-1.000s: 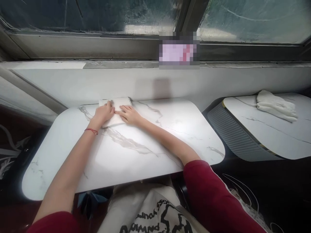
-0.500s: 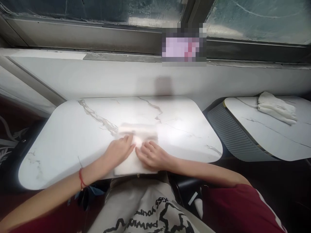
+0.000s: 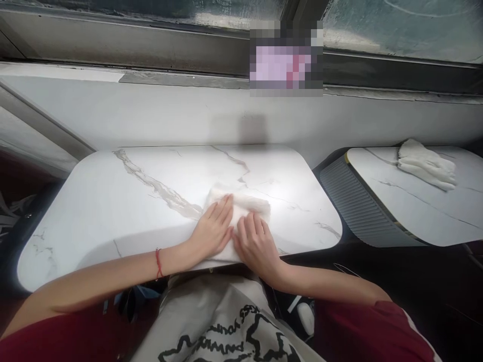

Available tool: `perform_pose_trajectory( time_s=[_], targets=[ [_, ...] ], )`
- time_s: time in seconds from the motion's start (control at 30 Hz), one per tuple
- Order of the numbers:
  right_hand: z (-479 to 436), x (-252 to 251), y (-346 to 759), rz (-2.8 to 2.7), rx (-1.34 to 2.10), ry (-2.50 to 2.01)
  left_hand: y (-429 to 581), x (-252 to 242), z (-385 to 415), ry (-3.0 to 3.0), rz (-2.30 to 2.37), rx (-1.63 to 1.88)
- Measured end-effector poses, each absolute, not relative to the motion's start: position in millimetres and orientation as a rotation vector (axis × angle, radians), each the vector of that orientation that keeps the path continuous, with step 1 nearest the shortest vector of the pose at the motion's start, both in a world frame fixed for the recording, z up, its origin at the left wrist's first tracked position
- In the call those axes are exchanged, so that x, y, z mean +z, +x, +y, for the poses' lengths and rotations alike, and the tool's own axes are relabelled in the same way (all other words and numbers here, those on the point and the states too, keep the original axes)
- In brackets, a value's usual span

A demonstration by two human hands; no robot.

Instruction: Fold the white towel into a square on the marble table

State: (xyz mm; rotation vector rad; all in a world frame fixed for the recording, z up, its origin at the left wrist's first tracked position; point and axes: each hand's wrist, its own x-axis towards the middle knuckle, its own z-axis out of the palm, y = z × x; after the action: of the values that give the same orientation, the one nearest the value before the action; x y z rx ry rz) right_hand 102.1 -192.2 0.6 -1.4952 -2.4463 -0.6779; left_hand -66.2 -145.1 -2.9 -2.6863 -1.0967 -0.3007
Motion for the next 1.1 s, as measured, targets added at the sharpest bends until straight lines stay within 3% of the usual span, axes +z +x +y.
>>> perform_pose_trajectory(
  time_s=[0.43,0.8,1.1],
  targets=[
    [-73.3,-38.0,160.2,-2.444,0.009,-1.158,-15.5,-3.2,-59.6,-2.747,-1.517,-0.235],
    [42.7,-24.7,191.2,-2.494,0.180,-1.064,20.9,-2.0,24.4,-2.687,-1.705,-0.312],
    [85.0,-31.3,181.8,-2.467,0.077,-1.164,22.9,0.4,67.8,-2.644,-1.753,-0.424]
  ],
)
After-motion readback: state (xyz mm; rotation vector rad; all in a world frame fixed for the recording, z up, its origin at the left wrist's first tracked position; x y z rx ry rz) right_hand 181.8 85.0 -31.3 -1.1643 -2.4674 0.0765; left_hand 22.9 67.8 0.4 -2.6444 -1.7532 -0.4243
